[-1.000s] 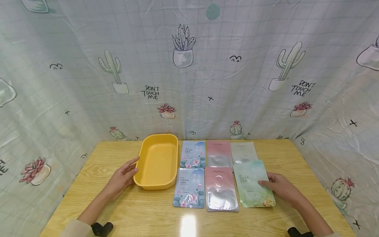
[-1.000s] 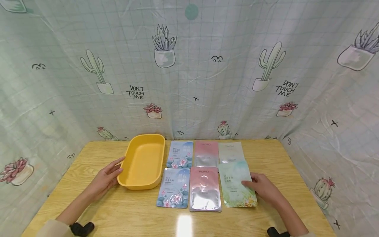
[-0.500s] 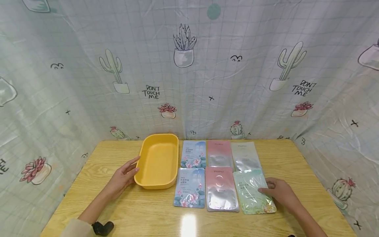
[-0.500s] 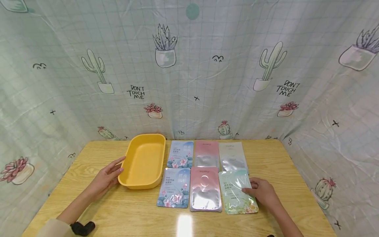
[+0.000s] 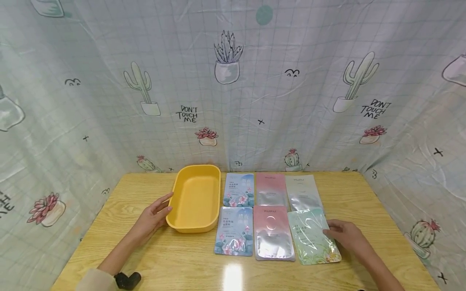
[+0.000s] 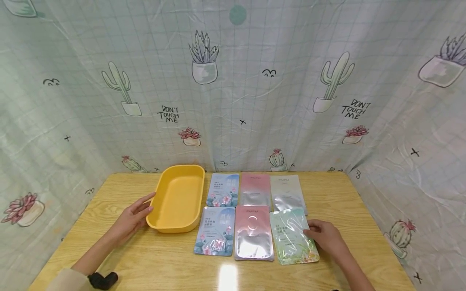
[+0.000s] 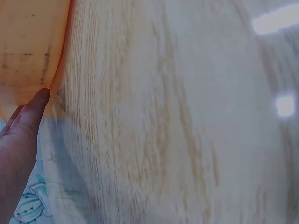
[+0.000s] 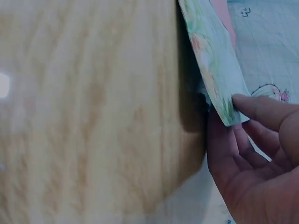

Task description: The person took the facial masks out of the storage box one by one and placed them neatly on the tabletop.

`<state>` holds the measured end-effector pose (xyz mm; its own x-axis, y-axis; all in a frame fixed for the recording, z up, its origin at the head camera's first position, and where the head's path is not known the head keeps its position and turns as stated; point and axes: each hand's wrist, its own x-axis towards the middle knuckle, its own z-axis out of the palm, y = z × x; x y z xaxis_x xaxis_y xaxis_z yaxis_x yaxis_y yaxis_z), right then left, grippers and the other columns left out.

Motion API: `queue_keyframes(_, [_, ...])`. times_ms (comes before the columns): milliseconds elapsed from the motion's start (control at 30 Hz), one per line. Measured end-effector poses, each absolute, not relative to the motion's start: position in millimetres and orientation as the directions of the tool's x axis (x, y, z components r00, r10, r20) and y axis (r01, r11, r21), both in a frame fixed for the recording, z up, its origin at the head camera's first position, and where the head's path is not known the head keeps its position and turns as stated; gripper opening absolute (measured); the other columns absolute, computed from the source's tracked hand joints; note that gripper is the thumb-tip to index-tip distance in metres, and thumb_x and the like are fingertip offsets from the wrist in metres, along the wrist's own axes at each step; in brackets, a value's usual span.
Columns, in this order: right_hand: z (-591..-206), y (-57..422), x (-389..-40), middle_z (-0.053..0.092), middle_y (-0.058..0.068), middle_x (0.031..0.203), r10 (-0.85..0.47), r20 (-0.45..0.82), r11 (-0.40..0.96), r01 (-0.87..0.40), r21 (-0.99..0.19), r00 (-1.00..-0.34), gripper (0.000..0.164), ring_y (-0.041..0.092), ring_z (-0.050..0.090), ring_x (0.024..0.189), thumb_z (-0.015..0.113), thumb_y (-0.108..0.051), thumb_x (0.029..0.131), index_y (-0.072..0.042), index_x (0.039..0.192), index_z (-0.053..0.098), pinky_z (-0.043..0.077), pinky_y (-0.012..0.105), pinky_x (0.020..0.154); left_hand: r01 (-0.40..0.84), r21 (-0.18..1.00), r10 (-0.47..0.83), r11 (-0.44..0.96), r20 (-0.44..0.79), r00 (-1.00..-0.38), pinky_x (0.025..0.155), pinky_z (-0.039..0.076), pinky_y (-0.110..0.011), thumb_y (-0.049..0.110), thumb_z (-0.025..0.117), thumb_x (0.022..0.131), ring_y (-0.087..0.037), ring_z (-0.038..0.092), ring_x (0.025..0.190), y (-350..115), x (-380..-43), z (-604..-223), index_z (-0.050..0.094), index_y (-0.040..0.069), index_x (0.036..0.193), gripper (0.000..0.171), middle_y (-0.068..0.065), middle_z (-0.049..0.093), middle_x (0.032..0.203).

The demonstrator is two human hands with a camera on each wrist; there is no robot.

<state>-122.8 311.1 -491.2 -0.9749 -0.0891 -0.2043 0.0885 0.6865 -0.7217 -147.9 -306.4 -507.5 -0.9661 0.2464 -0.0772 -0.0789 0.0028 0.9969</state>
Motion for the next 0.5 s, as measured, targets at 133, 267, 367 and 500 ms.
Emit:
queue_keyframes(133, [-492.8, 310.1, -118.5, 0.075, 0.014, 0.107, -0.043, -0.139, 0.733, 0.064, -0.677, -0.989, 0.048, 0.033, 0.07, 0.103, 0.074, -0.031, 0.095, 0.005, 0.125, 0.068, 0.055, 0.046, 0.087, -0.085, 0.996, 0.233, 0.02, -0.087, -0.968, 0.092, 0.057, -0.035, 0.017, 0.053, 0.108, -0.011, 0.063, 0.12, -305.3, -148.7, -507.2, 0.024, 0.013, 0.163, 0.062, -0.029, 0.024, 0.159])
queue_keyframes(267, [-496.0, 310.2, -114.1, 0.076, 0.012, 0.107, -0.005, -0.12, 0.723, 0.079, -0.686, -0.993, 0.052, 0.032, 0.071, 0.102, 0.076, -0.036, 0.093, 0.002, 0.128, 0.068, 0.052, 0.054, 0.093, -0.105, 0.994, 0.22, 0.023, -0.108, -0.969, 0.093, 0.056, -0.034, 0.018, 0.054, 0.108, -0.01, 0.063, 0.12, -304.9, -148.3, -506.5, 0.026, 0.015, 0.163, 0.062, -0.025, 0.027, 0.159])
queue_keyframes(367, [-498.5, 310.6, -111.9, 0.076, 0.013, 0.108, 0.02, -0.123, 0.709, 0.101, -0.698, -0.992, 0.056, 0.035, 0.071, 0.104, 0.077, -0.037, 0.092, 0.001, 0.132, 0.067, 0.05, 0.058, 0.095, -0.112, 0.993, 0.22, 0.021, -0.114, -0.969, 0.094, 0.056, -0.034, 0.018, 0.054, 0.108, -0.01, 0.062, 0.12, -305.0, -147.6, -506.1, 0.025, 0.015, 0.163, 0.062, -0.024, 0.028, 0.159])
queue_keyframes(500, [-502.6, 310.5, -110.0, 0.076, 0.015, 0.108, 0.042, -0.112, 0.698, 0.109, -0.708, -0.993, 0.059, 0.037, 0.069, 0.106, 0.078, -0.036, 0.091, -0.003, 0.138, 0.063, 0.054, 0.05, 0.085, -0.111, 0.994, 0.22, 0.021, -0.113, -0.969, 0.094, 0.056, -0.034, 0.017, 0.053, 0.108, -0.009, 0.062, 0.12, -305.1, -147.2, -505.6, 0.025, 0.015, 0.163, 0.063, -0.024, 0.027, 0.159])
